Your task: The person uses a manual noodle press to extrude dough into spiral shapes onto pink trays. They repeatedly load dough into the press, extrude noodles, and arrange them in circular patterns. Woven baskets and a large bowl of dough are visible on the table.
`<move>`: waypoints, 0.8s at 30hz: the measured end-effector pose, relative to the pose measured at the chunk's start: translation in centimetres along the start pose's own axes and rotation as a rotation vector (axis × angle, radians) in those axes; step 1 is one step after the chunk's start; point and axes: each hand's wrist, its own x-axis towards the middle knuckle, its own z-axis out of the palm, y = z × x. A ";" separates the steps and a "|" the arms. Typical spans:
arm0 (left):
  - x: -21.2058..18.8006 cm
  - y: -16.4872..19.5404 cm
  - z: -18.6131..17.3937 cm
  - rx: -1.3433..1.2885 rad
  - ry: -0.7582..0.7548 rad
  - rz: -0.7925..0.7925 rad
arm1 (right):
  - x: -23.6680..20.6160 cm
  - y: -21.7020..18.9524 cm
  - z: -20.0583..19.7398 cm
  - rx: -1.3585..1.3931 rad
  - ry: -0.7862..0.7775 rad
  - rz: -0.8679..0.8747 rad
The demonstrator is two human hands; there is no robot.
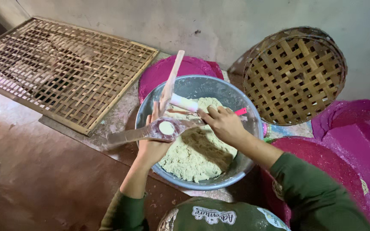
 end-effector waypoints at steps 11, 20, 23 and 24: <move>-4.0 -5.0 2.5 -1.469 -0.203 -0.189 | 0.3 -2.0 0.6 0.930 0.018 0.116; -7.0 1.7 8.2 -1.380 -0.578 -0.299 | -1.9 -2.8 -7.2 1.810 0.376 0.260; -5.5 4.3 5.2 -0.716 -0.523 0.035 | -4.6 -0.4 -10.8 1.547 0.201 0.174; -5.1 5.6 4.6 -0.458 -0.509 0.030 | -5.4 -0.4 -11.5 1.371 0.187 0.060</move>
